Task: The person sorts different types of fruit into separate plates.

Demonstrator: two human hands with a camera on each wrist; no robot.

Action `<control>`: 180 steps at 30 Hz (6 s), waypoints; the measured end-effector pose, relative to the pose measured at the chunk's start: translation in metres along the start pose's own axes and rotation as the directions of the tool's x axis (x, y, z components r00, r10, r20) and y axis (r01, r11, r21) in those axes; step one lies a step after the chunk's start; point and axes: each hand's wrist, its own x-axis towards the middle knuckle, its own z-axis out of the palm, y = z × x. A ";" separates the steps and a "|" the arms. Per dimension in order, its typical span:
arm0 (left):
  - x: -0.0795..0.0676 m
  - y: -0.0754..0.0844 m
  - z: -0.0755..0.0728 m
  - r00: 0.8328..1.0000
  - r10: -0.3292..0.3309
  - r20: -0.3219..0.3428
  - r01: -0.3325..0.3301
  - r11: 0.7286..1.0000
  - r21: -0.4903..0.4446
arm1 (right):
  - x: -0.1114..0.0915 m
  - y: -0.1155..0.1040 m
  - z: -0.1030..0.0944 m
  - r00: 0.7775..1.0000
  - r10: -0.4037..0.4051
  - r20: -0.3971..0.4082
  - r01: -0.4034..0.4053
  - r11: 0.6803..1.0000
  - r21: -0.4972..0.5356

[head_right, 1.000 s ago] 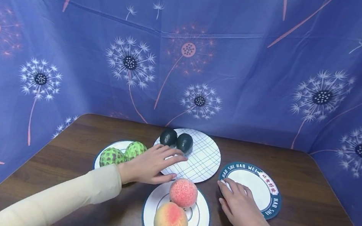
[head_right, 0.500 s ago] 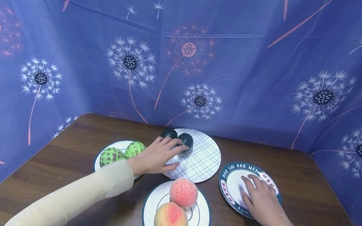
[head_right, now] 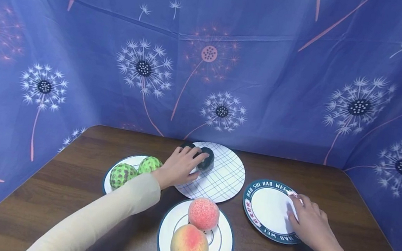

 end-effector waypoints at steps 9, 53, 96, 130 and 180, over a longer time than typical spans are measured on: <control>0.013 0.002 0.009 0.999 -0.031 -0.019 0.031 0.999 0.036 | 0.000 0.021 0.001 0.996 0.064 0.058 -0.064 0.998 0.005; 0.029 0.013 0.030 0.995 -0.056 0.084 0.046 0.992 0.117 | -0.003 0.040 0.019 0.990 0.106 0.090 -0.103 0.994 -0.035; 0.023 0.016 0.029 0.995 0.020 0.096 -0.041 0.976 0.216 | -0.001 0.039 0.018 0.985 0.122 0.122 -0.117 0.992 -0.048; 0.036 0.047 -0.009 0.993 0.111 -0.035 -0.110 0.993 0.038 | -0.002 0.039 0.017 0.986 0.112 0.127 -0.107 0.993 -0.047; 0.063 0.146 -0.053 0.936 0.303 0.180 -0.315 0.948 0.039 | -0.002 0.041 0.020 0.988 0.105 0.111 -0.100 0.994 -0.046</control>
